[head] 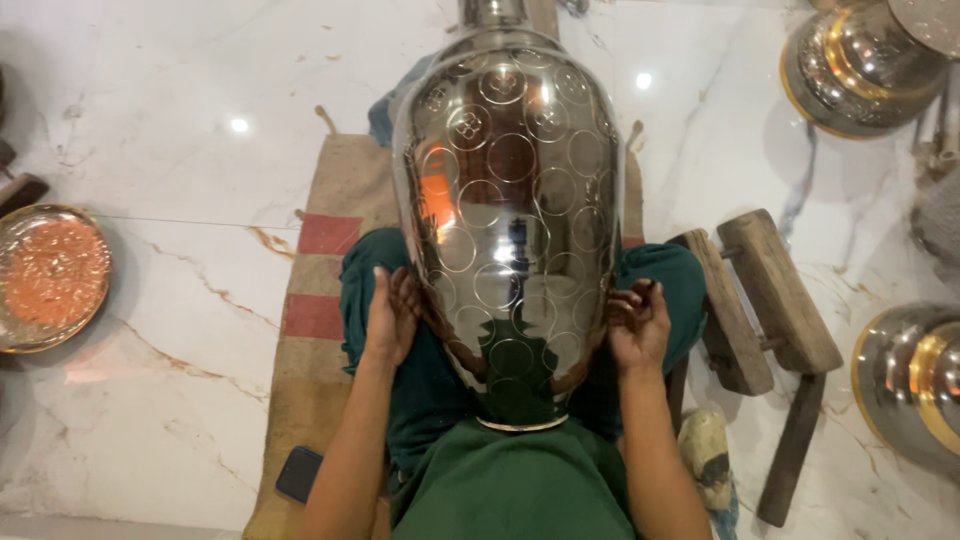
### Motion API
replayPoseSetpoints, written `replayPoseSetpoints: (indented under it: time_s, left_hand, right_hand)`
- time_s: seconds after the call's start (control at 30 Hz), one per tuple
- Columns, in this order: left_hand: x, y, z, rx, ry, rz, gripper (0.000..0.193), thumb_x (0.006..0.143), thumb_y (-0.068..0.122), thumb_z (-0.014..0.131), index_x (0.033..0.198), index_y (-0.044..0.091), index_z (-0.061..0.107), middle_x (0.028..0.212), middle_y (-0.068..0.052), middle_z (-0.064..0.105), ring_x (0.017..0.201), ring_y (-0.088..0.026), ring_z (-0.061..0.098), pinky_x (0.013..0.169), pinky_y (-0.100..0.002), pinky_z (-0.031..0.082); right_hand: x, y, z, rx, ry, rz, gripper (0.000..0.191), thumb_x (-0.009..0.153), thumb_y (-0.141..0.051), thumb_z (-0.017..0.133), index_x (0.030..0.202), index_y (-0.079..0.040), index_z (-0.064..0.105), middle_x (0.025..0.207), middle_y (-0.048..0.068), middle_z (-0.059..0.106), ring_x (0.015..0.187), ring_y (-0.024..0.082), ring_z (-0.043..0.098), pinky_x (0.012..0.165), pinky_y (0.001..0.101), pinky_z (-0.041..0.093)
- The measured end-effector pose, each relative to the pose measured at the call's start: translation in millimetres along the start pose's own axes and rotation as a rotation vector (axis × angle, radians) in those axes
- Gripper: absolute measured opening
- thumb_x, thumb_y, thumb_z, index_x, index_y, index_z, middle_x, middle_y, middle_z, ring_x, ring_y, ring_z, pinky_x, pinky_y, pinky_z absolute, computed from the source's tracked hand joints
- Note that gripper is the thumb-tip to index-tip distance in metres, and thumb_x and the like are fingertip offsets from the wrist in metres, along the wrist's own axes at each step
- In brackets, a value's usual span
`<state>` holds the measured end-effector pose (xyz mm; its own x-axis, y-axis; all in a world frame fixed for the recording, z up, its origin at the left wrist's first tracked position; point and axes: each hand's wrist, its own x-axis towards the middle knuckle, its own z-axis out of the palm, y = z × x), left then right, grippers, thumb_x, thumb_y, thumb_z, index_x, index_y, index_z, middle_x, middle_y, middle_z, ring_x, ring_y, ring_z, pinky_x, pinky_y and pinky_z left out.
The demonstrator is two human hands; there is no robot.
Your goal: The person sits cross-legged on a mat and uses a small chisel and hammer to engrave circular patterns onto a large silver metal vase. They repeatedly position the chisel and strike it with the hammer to create indentations across the vase surface.
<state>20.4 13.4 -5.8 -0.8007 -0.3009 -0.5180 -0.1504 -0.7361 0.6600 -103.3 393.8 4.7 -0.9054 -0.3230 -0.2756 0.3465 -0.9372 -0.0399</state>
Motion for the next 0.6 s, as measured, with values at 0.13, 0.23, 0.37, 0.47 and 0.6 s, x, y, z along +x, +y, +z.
replayPoseSetpoints:
  time_s: [0.13,0.23,0.37,0.47,0.6]
  left_hand:
    - [-2.8,-4.5,9.7,0.145,-0.114,0.036,0.098,0.098,0.073,0.036,0.161,-0.001,0.028,0.164,-0.017,0.038,0.149,-0.028,0.037,0.122,-0.039,0.027]
    - [-7.8,8.0,31.9,0.204,-0.088,-0.003,0.098,0.095,0.075,0.034,0.159,0.001,0.032,0.159,-0.018,0.044,0.143,-0.03,0.043,0.119,-0.041,0.032]
    - [-31.1,25.4,70.3,0.265,-0.024,0.014,0.097,0.092,0.076,0.032,0.159,0.006,0.033,0.159,-0.014,0.044,0.143,-0.026,0.043,0.119,-0.039,0.033]
    - [-46.9,45.9,95.9,0.313,0.021,0.02,0.094,0.094,0.075,0.03,0.158,0.006,0.035,0.157,-0.015,0.045,0.144,-0.027,0.044,0.118,-0.038,0.034]
    - [-63.3,65.7,119.7,0.383,0.093,0.046,0.09,0.096,0.071,0.032,0.151,0.001,0.048,0.15,-0.017,0.056,0.139,-0.028,0.052,0.116,-0.037,0.036]
  right_hand:
    - [-3.8,13.4,-4.3,-0.029,0.075,-0.202,0.011,0.105,-0.019,0.067,0.102,-0.008,0.068,0.102,0.002,0.07,0.08,0.014,0.058,0.068,0.0261,0.052]
    - [-2.5,19.7,-4.4,-0.072,0.051,-0.292,0.006,0.104,-0.016,0.068,0.101,-0.012,0.068,0.103,0.003,0.07,0.08,0.013,0.058,0.067,0.0247,0.052]
    - [-1.0,19.8,-5.2,-0.048,0.057,-0.296,0.005,0.105,-0.014,0.068,0.102,-0.01,0.067,0.106,0.005,0.069,0.082,0.013,0.058,0.069,0.0243,0.054]
    - [2.2,15.9,-7.2,-0.088,0.085,-0.315,0.008,0.105,-0.015,0.068,0.101,-0.009,0.066,0.107,0.006,0.069,0.082,0.014,0.059,0.07,0.025,0.055]
    - [7.7,19.6,-7.9,-0.107,0.108,-0.296,0.008,0.107,-0.015,0.069,0.101,-0.01,0.066,0.109,0.005,0.069,0.082,0.013,0.059,0.072,0.0237,0.056]
